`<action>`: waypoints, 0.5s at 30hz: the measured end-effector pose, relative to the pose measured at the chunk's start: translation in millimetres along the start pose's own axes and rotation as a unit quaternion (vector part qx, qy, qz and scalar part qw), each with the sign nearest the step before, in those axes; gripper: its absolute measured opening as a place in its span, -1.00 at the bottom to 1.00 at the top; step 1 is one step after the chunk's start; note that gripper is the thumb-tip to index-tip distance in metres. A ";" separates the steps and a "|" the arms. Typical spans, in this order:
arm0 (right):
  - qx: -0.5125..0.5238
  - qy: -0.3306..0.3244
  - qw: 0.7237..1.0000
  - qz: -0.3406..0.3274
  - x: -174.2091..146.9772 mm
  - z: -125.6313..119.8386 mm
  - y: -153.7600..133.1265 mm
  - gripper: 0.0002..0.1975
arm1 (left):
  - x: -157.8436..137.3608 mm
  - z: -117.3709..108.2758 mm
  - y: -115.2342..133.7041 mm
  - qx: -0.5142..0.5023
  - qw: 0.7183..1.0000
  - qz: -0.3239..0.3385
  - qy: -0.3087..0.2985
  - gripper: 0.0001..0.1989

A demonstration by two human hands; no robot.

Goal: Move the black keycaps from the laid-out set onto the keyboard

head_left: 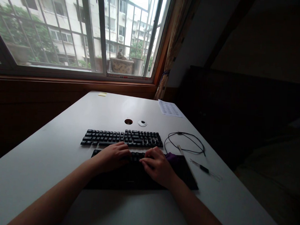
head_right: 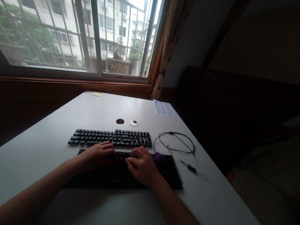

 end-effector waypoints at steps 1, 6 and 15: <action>0.000 0.001 1.000 0.001 0.1 0.1 0.1 -0.85 | 0.1 -0.1 0.2 0.001 1.000 -0.002 -0.002 -0.88; -0.002 0.002 1.000 0.001 0.1 0.8 0.0 -0.85 | 0.0 -0.9 0.5 0.010 1.000 -0.003 -0.004 -0.89; 0.003 0.001 1.000 -0.001 -1.4 2.6 2.0 -0.85 | 0.0 -0.2 -1.0 0.007 1.000 -0.003 -0.002 -0.87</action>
Point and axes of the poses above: each hand's wrist, its own x-axis towards the middle knuckle, its own z-axis out of the palm, y = z × x, the point moved 3 cm from there along x, towards the middle knuckle, and after that the axes turned 9 degrees about -x, right-handed, at the moved point
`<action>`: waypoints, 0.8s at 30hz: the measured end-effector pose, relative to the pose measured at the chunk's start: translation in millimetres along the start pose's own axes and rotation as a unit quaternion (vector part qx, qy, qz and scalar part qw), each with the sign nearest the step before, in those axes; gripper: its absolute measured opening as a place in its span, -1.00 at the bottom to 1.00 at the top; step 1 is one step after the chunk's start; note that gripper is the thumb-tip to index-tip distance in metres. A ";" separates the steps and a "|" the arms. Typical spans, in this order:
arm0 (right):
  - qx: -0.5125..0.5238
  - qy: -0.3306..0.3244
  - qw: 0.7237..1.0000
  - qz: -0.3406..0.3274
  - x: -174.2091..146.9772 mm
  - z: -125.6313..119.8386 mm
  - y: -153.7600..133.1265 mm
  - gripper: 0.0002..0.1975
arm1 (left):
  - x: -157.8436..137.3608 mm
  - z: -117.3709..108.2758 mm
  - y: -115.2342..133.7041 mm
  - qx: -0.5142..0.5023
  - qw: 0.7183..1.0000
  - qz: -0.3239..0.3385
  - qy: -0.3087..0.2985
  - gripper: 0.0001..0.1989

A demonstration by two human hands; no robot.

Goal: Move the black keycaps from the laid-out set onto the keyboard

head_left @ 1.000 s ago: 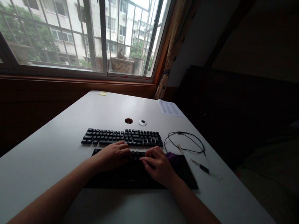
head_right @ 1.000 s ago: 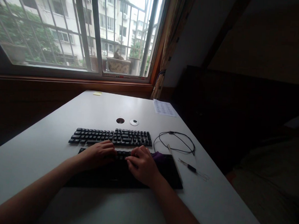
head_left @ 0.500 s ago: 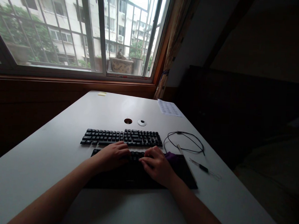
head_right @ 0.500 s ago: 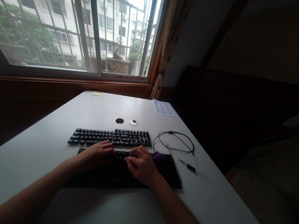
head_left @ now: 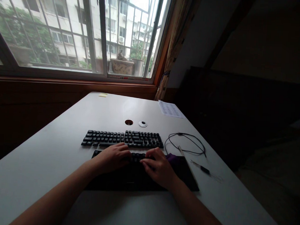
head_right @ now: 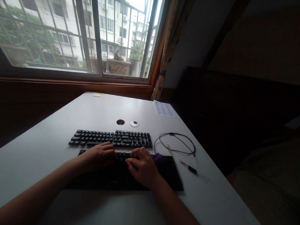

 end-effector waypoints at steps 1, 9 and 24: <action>0.001 -0.001 1.000 -0.001 0.0 -0.1 0.2 -0.86 | 0.1 0.4 -0.3 0.000 1.000 -0.001 -0.001 -0.87; 0.017 -0.005 1.000 0.003 1.5 -2.7 -1.4 -0.88 | 0.0 0.0 -0.2 -0.006 1.000 0.007 0.003 -0.89; 0.054 -0.009 0.999 0.000 3.3 -6.6 -1.0 -0.82 | -0.9 1.7 -1.6 -0.018 1.000 -0.015 -0.016 -0.89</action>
Point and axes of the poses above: each hand's wrist, its own x-axis towards the middle knuckle, its own z-axis out of the palm, y = z × x, the point moved 3 cm from there along x, towards the middle knuckle, and after that the axes turned 9 degrees about -x, right-handed, at the moved point
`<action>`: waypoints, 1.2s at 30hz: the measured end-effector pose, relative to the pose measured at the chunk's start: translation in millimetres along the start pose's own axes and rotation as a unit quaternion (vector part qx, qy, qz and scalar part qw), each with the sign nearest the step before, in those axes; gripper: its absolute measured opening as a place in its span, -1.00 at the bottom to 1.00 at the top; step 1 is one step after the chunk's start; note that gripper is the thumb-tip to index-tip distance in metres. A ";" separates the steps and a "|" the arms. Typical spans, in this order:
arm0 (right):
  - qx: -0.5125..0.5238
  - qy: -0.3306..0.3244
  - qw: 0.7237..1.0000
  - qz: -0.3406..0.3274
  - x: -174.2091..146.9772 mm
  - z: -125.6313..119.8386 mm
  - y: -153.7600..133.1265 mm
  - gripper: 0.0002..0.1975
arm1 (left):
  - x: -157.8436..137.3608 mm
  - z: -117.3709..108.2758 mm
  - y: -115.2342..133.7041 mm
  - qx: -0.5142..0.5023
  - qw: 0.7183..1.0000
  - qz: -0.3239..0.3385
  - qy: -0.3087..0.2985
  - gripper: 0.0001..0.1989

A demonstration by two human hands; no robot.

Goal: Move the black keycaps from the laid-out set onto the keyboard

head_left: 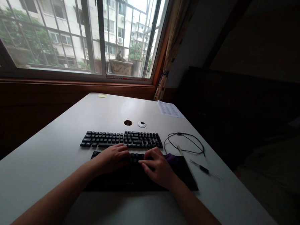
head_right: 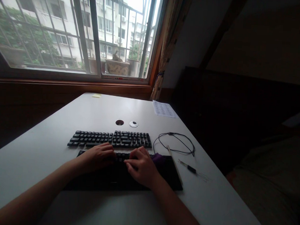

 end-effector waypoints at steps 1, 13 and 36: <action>0.004 -0.005 1.000 -0.002 -0.3 0.5 0.3 -0.84 | 0.1 -0.3 0.1 0.000 1.000 -0.002 0.000 -0.88; 0.012 0.001 1.000 0.013 -0.7 1.0 2.2 -0.81 | -0.2 -1.4 0.5 -0.004 1.000 -0.002 0.002 -0.89; 0.089 0.023 0.992 0.084 -2.9 -1.8 16.0 -0.78 | 33.1 -51.2 -85.1 0.070 0.970 -0.177 0.148 -0.84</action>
Point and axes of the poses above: each hand's wrist, its own x-axis towards the middle knuckle, its own z-axis out of the palm, y = z × x, the point moved 3 cm from there along x, towards the middle knuckle, and after that the axes turned 9 degrees about -x, right-handed, at the moved point
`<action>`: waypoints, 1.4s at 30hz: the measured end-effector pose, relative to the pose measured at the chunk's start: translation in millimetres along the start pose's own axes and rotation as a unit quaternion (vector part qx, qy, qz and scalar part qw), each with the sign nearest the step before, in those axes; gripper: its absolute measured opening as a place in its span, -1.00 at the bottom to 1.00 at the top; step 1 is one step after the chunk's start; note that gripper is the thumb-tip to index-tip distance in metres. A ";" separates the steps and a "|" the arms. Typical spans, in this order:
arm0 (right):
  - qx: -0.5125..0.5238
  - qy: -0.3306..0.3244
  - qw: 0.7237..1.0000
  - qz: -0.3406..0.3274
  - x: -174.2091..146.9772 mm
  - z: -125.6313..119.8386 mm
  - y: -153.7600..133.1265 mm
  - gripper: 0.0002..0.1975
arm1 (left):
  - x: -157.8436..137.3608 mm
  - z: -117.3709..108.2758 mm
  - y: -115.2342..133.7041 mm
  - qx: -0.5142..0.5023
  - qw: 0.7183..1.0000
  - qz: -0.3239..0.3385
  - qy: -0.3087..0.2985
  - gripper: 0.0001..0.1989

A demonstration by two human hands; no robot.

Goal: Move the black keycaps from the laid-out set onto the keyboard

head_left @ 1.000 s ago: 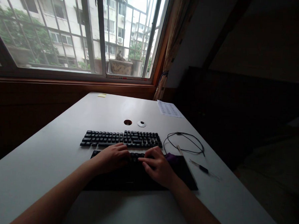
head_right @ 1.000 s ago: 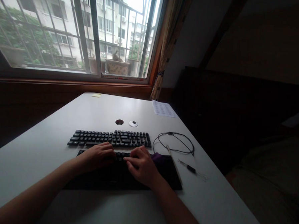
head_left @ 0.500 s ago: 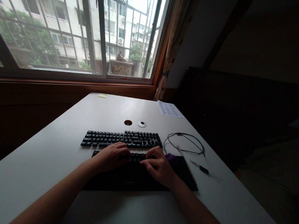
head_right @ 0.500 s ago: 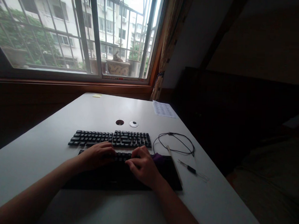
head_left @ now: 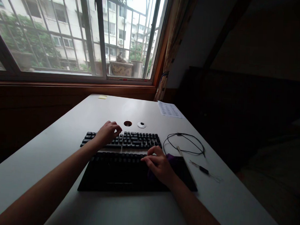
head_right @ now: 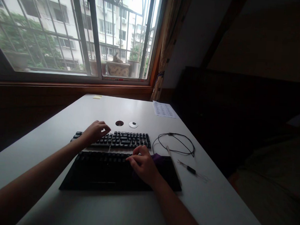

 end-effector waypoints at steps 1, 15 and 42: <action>0.005 0.001 1.000 0.002 0.3 -0.2 0.1 -0.78 | 5.8 2.9 -3.6 0.005 1.000 -0.002 -0.006 -0.84; 0.020 0.007 1.000 0.016 1.2 -1.6 -0.5 -0.78 | 40.5 37.6 -22.7 0.025 0.997 -0.009 -0.076 -0.82; 0.026 0.017 0.999 0.026 1.4 -2.1 1.6 -0.77 | 40.2 30.5 -20.0 0.023 0.998 -0.011 -0.058 -0.95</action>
Point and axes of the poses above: each hand's wrist, its own x-axis towards the middle knuckle, its own z-axis out of the palm, y = z × x, the point moved 3 cm from there along x, towards the middle knuckle, and after that the axes turned 9 degrees about -x, right-handed, at the moved point
